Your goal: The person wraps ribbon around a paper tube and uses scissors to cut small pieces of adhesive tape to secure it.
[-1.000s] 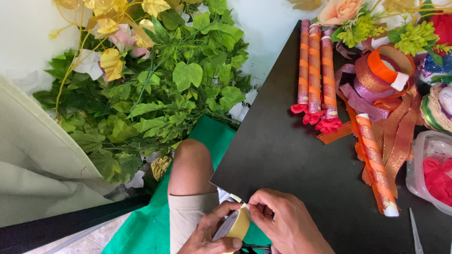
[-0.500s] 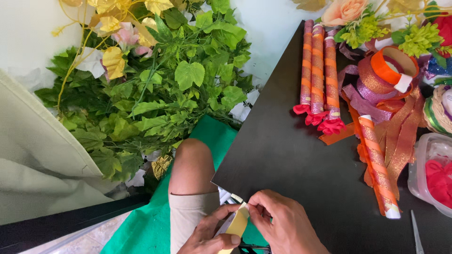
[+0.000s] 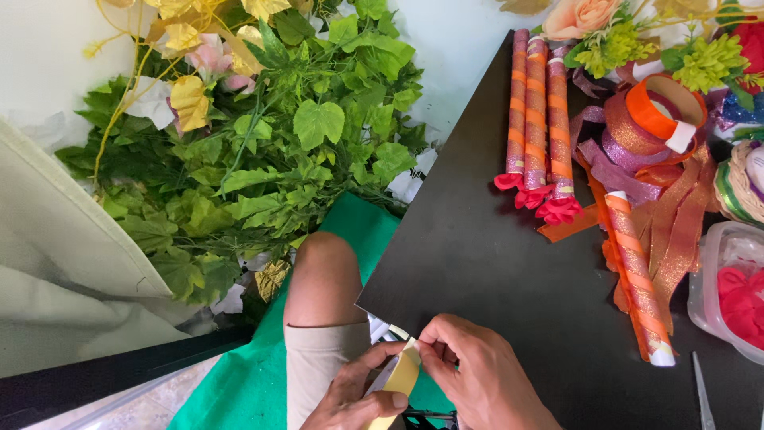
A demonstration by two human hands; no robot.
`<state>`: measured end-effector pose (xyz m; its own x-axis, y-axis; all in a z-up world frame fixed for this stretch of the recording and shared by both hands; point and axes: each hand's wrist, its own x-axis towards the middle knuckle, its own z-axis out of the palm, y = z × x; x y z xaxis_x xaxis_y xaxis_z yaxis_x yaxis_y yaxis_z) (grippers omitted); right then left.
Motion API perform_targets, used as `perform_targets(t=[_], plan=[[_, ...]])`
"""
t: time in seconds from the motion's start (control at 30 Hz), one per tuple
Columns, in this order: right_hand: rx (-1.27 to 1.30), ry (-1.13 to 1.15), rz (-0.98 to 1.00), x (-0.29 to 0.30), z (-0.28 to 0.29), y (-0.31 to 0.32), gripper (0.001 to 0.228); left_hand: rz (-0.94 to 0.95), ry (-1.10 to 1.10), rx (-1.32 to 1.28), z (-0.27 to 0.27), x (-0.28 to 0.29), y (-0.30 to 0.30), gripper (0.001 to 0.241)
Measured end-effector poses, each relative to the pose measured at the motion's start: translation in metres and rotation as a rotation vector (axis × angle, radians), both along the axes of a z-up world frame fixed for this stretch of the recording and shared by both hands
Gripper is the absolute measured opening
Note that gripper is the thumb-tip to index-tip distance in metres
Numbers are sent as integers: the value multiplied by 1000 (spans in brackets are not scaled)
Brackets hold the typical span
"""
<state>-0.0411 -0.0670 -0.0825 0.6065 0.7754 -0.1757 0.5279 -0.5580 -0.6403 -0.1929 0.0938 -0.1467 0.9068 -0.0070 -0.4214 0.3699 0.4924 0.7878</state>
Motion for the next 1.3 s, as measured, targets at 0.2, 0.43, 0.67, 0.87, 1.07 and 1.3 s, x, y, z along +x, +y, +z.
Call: perform_targets(t=[0.2, 0.43, 0.67, 0.87, 1.07, 1.3], plan=[[16, -34, 15, 0, -5, 1, 12, -18, -26, 118, -11, 1, -1, 68], [-79, 2, -1, 0, 0, 2, 14, 18, -12, 104, -4, 0, -2, 68], [1, 47, -23, 2, -8, 2, 17, 3, -40, 114, -3, 3, -1, 65], [19, 105, -75, 3, 0, 6, 17, 20, -79, 15, -12, 3, -3, 64], [-11, 138, -133, 6, -2, 6, 11, 8, -105, 106, -13, 3, -4, 66], [-226, 483, -332, 14, 40, 29, 12, 40, -94, 266, -18, 1, -6, 65]])
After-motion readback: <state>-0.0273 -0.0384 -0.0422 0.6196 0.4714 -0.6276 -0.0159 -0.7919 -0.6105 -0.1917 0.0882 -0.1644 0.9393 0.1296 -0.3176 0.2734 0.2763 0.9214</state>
